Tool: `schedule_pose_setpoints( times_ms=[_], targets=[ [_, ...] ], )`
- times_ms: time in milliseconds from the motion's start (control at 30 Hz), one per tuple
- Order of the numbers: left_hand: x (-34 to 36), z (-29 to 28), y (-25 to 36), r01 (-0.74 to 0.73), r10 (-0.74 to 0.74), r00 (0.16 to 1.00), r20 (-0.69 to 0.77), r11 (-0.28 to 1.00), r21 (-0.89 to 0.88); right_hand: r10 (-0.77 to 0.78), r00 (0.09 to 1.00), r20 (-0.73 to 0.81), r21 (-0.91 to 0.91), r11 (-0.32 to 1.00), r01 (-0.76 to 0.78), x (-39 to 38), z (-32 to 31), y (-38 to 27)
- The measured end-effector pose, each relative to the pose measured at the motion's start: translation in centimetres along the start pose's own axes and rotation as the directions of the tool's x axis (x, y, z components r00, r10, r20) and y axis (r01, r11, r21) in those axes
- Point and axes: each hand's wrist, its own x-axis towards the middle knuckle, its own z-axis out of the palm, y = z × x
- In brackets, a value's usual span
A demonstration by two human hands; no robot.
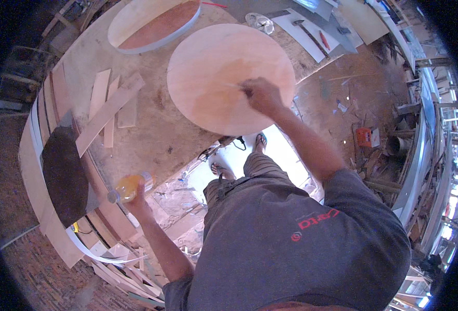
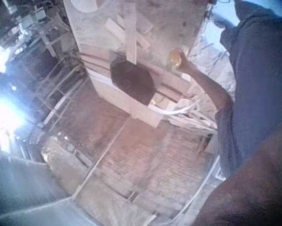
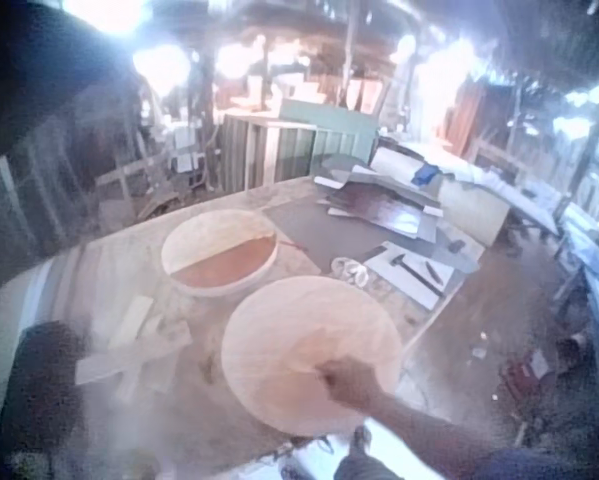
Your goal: The person applies a liquid finish to a dark rectangular board and a round wooden disc using a brush and a bottle of finish. The person repeatedly brushes the finish onto the surfaces, repositions the pieces, and continues brushing until the clip ends.
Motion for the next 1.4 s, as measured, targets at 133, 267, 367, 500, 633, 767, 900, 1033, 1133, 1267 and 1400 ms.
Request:
schedule_pose_setpoints(
  times_ms=[133,267,367,500,633,767,900,1033,1133,1267,1400],
  targets=[
    [-1.8,-0.8,-0.1,-0.01,0.01,0.998,-0.065,1.0,0.001,0.009,0.982,0.189,-0.171,0.985,0.024,2.9,-0.6,5.8],
    [-3.8,-2.0,-0.9,0.081,-0.079,0.993,-0.086,0.996,0.023,0.092,0.982,0.167,-0.324,0.945,-0.033,8.4,-1.5,8.9],
    [-5.5,-1.2,-0.7,0.073,-0.07,0.985,-0.155,0.997,0.015,0.11,0.937,0.331,-0.369,0.929,0.021,9.1,-0.3,8.2],
    [-8.8,-1.7,-0.9,0.097,-0.095,0.968,-0.231,0.995,-0.002,-0.192,0.837,0.512,-0.17,0.933,0.318,-0.9,0.5,-0.5],
    [-11.2,1.0,-0.4,0.178,-0.156,0.94,-0.304,0.983,0.046,-0.334,0.68,0.652,0.097,0.927,0.362,-6.5,-1.9,-4.4],
    [-15.4,4.3,1.9,0.148,-0.118,0.913,-0.391,0.988,0.049,-0.264,0.911,0.316,0.061,0.964,0.259,-1.1,-3.5,4.9],
    [-19.0,7.5,2.1,0.104,-0.092,0.865,-0.493,0.995,-0.003,-0.372,0.906,0.204,-0.095,0.913,0.397,5.4,-2.7,13.4],
    [-23.1,10.0,2.5,0.075,-0.051,0.841,-0.538,0.997,0.023,-0.385,0.884,0.264,-0.133,0.894,0.428,11.1,-2.9,14.5],
    [-25.1,11.0,2.5,0.065,-0.055,0.837,-0.544,0.998,0.0,-0.314,0.904,0.289,-0.176,0.911,0.373,13.4,-2.6,13.7],
    [-26.3,10.3,0.9,0.104,-0.111,0.822,-0.558,0.994,-0.045,-0.409,0.787,0.461,-0.135,0.845,0.518,5.8,-2.6,10.0],
    [-25.2,10.9,0.8,0.118,-0.137,0.833,-0.537,0.991,-0.07,-0.529,0.655,0.54,0.013,0.783,0.621,-6.2,-2.9,6.1]
  ],
)
